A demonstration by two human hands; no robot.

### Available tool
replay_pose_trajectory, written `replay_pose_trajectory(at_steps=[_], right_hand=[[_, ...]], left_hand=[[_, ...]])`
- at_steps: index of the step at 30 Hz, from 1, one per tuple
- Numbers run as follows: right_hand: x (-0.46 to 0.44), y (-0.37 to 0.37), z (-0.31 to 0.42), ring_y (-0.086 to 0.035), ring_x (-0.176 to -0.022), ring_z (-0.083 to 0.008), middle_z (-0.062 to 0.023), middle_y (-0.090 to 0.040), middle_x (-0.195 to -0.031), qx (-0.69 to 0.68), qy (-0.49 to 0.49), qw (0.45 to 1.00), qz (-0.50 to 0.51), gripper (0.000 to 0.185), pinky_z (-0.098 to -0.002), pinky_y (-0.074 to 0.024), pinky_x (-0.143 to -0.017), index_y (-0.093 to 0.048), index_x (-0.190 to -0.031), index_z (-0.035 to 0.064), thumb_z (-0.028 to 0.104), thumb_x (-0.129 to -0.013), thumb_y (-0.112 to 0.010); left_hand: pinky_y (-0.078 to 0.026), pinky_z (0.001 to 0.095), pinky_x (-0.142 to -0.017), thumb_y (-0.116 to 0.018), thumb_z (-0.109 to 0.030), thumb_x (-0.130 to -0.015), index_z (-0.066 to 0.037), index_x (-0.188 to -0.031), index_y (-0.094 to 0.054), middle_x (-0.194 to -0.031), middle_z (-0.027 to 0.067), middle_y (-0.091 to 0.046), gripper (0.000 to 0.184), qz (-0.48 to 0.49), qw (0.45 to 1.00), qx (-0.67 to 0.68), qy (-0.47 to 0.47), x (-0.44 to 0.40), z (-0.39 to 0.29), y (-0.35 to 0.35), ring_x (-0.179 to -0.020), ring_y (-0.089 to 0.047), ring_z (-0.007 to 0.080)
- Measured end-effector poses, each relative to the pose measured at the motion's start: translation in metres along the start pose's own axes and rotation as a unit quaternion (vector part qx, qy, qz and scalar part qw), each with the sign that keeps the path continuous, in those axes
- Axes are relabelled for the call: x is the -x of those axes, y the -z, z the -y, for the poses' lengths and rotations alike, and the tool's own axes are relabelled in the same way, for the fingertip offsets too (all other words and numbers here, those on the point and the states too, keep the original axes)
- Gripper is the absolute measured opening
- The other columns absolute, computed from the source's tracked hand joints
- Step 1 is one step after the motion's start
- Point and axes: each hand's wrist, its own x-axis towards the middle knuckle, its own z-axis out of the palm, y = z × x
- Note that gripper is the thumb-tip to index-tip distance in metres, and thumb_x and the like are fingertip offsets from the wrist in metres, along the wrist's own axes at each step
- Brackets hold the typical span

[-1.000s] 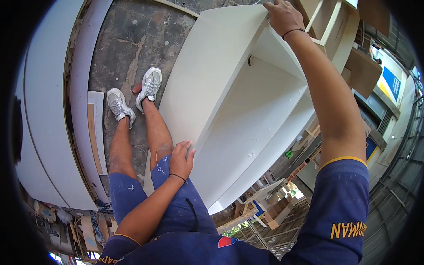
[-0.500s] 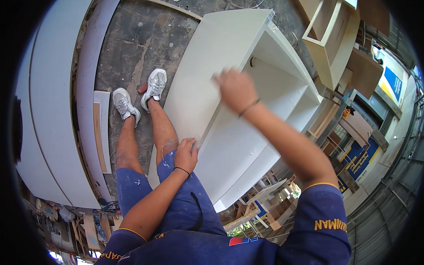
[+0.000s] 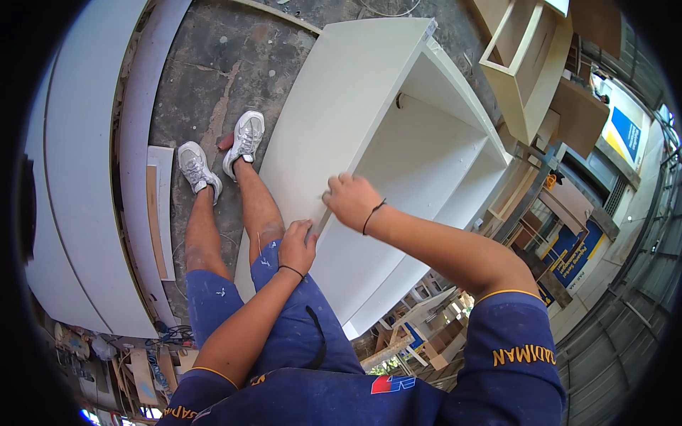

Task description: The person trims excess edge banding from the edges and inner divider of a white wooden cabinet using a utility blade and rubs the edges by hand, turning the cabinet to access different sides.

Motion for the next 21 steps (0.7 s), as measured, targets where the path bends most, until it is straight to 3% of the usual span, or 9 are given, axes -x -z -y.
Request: replay_pose_trajectory(at_steps=[2,6,8,11,14,15,17,19,21], right_hand=[[-0.005,0.001,0.001,-0.058,-0.086,-0.0247,-0.01,-0.055,-0.088,0.013,0.02,0.999,0.035,0.02,-0.0361,-0.0523,-0.066,-0.062,-0.099,0.0126,0.012,-0.08,-0.054],[-0.068,0.098,-0.176,-0.06,-0.091,-0.0277,-0.009,-0.058,-0.097,0.207,-0.227,0.949,-0.069,0.024,-0.0395,-0.0539,-0.067,-0.063,-0.102,0.0164,0.011,-0.086,-0.046],[-0.063,0.108,-0.204,-0.06,-0.094,-0.0288,-0.0104,-0.058,-0.098,0.226,-0.219,0.945,-0.094,0.027,-0.0395,-0.053,-0.073,-0.063,-0.105,0.0164,0.009,-0.085,-0.047],[-0.053,0.082,-0.171,-0.059,-0.091,-0.0294,-0.0137,-0.056,-0.093,0.188,-0.179,0.964,-0.062,0.023,-0.0395,-0.0513,-0.071,-0.062,-0.099,0.013,0.007,-0.082,-0.048],[-0.025,0.033,-0.055,-0.058,-0.084,-0.0278,-0.0131,-0.055,-0.09,0.102,-0.108,0.989,0.01,0.013,-0.0379,-0.0512,-0.065,-0.061,-0.089,0.0078,0.011,-0.08,-0.052],[-0.016,0.009,-0.016,-0.058,-0.085,-0.0282,-0.0129,-0.055,-0.088,0.045,-0.075,0.996,0.028,0.02,-0.0388,-0.0509,-0.064,-0.062,-0.096,0.0098,0.008,-0.078,-0.053],[-0.003,-0.015,0.05,-0.06,-0.091,-0.0281,-0.012,-0.057,-0.092,-0.01,-0.029,0.987,0.16,0.021,-0.0393,-0.053,-0.069,-0.063,-0.096,0.0108,0.01,-0.077,-0.054],[-0.006,-0.004,0.053,-0.06,-0.092,-0.0272,-0.0105,-0.058,-0.094,-0.041,-0.032,0.984,0.168,0.022,-0.0399,-0.0534,-0.069,-0.063,-0.098,0.0132,0.01,-0.079,-0.054],[-0.034,0.029,-0.017,-0.06,-0.092,-0.0274,-0.0096,-0.058,-0.096,-0.011,-0.147,0.988,0.043,0.025,-0.0408,-0.0527,-0.071,-0.063,-0.101,0.0149,0.009,-0.08,-0.051]], left_hand=[[-0.045,0.0395,-0.088,-0.059,-0.015,-0.083,-0.003,-0.11,-0.06,-0.112,0.0121,-0.057,0.03,0.002,1.0,0.002,0.004,-0.001,-0.001,0.001,-0.102,-0.055,0.0315],[-0.046,0.0385,-0.088,-0.061,-0.015,-0.082,-0.001,-0.107,-0.06,-0.11,0.0135,-0.059,0.028,-0.012,1.0,0.008,0.0,0.001,-0.001,0.0,-0.103,-0.056,0.032],[-0.046,0.0386,-0.087,-0.061,-0.015,-0.082,-0.001,-0.107,-0.061,-0.11,0.0135,-0.059,0.028,-0.013,1.0,0.01,-0.001,0.0,0.0,-0.001,-0.102,-0.056,0.032],[-0.047,0.039,-0.086,-0.06,-0.016,-0.082,-0.003,-0.109,-0.061,-0.111,0.0121,-0.058,0.029,-0.011,1.0,0.011,0.0,0.002,0.004,-0.002,-0.102,-0.056,0.0314],[-0.047,0.0393,-0.086,-0.06,-0.018,-0.083,-0.005,-0.11,-0.061,-0.112,0.0107,-0.057,0.03,-0.001,1.0,0.014,0.002,0.0,0.006,-0.002,-0.102,-0.055,0.0307],[-0.047,0.0394,-0.085,-0.06,-0.018,-0.083,-0.005,-0.11,-0.061,-0.113,0.0106,-0.057,0.031,0.004,1.0,0.016,0.005,-0.001,0.006,-0.001,-0.102,-0.055,0.0306],[-0.047,0.0386,-0.086,-0.061,-0.016,-0.082,-0.003,-0.109,-0.061,-0.113,0.0122,-0.058,0.03,0.018,1.0,0.016,0.019,-0.002,0.001,0.002,-0.103,-0.056,0.0312],[-0.047,0.0379,-0.088,-0.061,-0.014,-0.082,-0.001,-0.107,-0.061,-0.113,0.0137,-0.058,0.029,0.032,0.999,0.012,0.033,-0.003,0.003,0.005,-0.105,-0.056,0.0319],[-0.047,0.0394,-0.087,-0.06,-0.017,-0.083,-0.004,-0.111,-0.061,-0.114,0.0107,-0.057,0.031,0.021,0.999,0.02,0.019,0.0,0.005,0.001,-0.105,-0.055,0.0298]])
